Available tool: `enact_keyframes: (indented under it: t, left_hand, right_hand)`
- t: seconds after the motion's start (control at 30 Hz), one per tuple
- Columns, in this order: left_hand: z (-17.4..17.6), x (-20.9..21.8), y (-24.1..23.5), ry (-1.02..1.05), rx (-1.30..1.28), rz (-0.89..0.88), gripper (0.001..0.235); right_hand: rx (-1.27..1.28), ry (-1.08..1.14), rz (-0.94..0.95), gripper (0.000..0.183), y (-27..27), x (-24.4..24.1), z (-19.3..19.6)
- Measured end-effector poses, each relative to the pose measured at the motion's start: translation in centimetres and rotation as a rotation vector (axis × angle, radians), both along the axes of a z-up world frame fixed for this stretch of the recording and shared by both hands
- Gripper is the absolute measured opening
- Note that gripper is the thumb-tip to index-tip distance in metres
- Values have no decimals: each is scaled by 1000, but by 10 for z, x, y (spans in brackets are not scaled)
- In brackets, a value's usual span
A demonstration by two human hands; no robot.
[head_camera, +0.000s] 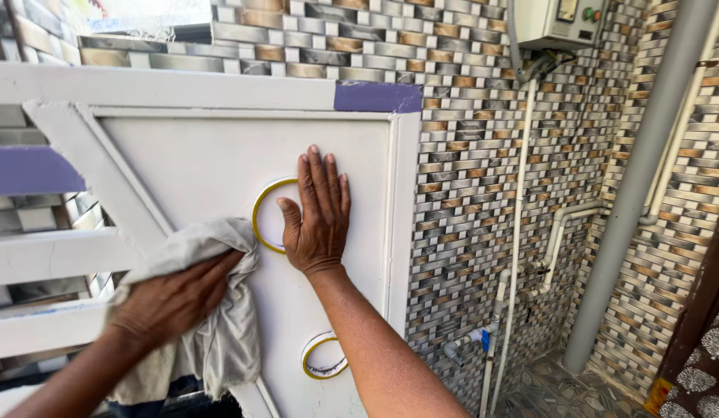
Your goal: The person wipes a metal gate with a cloth, cleaning the flat panels and around decorative rings.
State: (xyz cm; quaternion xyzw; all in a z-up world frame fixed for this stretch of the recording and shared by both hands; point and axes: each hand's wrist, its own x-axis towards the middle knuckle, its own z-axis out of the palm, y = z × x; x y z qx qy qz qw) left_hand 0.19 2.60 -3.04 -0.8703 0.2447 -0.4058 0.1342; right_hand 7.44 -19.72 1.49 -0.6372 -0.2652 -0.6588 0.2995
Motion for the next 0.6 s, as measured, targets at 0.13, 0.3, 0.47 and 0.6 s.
enact_keyframes:
  t: [0.13, 0.3, 0.47, 0.6]
  left_hand:
    - [39, 15, -20, -323, -310, 65, 55]
    - [30, 26, -72, -433, -487, 111, 49]
    - [66, -5, -22, -112, -41, -1, 62]
    - [88, -10, -28, -308, -410, 178, 51]
  right_hand:
    - [10, 7, 8, 66, 0, -4, 0]
    - [2, 18, 19, 67, -2, -3, -1]
    - [1, 18, 34, 67, -4, -4, -2]
    - [1, 25, 46, 68, -1, -4, 0]
